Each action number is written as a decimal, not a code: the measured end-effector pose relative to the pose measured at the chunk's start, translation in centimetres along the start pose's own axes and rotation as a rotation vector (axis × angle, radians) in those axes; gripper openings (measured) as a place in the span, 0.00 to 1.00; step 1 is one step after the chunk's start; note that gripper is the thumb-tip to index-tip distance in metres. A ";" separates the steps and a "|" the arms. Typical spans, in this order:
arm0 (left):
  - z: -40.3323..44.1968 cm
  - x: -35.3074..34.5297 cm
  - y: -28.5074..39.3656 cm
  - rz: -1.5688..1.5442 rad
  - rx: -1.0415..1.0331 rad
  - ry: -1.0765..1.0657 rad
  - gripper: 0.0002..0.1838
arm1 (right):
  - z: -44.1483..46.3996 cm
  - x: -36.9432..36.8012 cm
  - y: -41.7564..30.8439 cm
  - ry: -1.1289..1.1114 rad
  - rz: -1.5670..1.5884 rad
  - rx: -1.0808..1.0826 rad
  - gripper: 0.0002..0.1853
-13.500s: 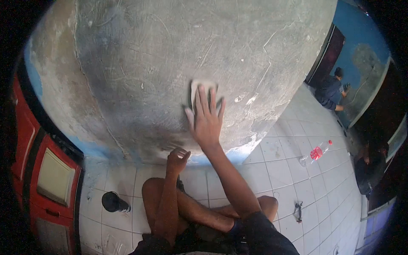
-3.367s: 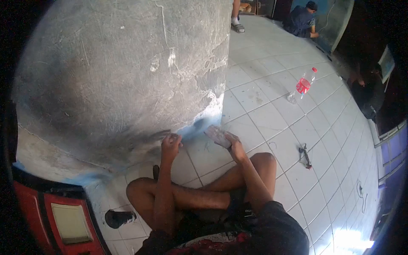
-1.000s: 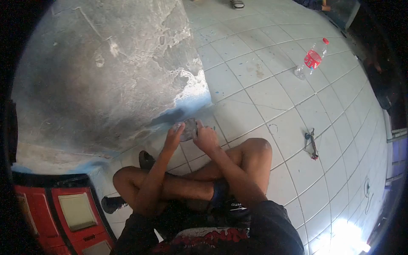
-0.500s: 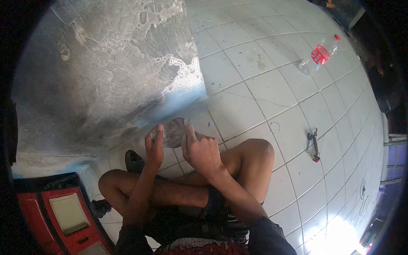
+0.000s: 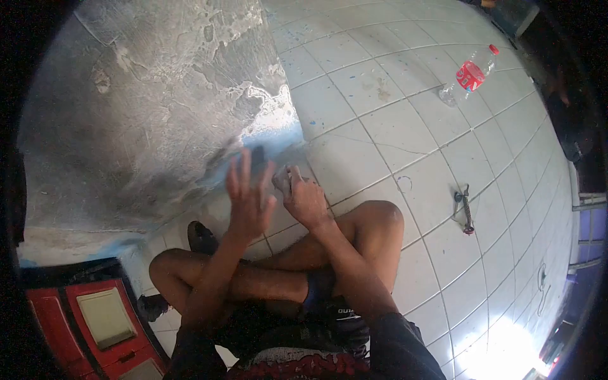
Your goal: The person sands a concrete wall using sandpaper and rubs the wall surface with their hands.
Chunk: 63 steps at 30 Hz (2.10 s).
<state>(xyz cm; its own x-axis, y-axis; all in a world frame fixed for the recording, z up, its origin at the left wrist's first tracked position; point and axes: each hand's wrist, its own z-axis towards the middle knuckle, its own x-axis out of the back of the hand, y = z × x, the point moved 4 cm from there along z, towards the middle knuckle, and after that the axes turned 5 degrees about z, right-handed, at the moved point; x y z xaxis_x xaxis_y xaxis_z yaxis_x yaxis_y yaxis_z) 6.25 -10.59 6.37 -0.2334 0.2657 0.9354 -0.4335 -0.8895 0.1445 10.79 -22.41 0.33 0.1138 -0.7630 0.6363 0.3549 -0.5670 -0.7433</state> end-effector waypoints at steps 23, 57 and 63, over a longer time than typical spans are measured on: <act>-2.3 0.0 3.6 -0.314 -0.272 0.114 0.29 | -1.5 -2.1 -1.1 -0.123 0.163 0.110 0.15; -1.2 1.1 4.1 0.098 0.091 0.046 0.41 | -1.8 -3.1 -1.6 -0.182 -0.422 0.247 0.27; -1.3 0.7 4.5 0.111 0.079 0.069 0.43 | -1.4 -2.5 -2.6 -0.275 -0.453 0.156 0.31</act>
<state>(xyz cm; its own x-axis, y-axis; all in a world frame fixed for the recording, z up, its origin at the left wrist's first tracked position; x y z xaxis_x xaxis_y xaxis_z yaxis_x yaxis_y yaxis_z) 3.01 -13.90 7.21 -0.3362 0.1868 0.9231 -0.3328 -0.9405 0.0691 8.22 -19.44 0.39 0.1485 -0.3329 0.9312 0.5552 -0.7511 -0.3571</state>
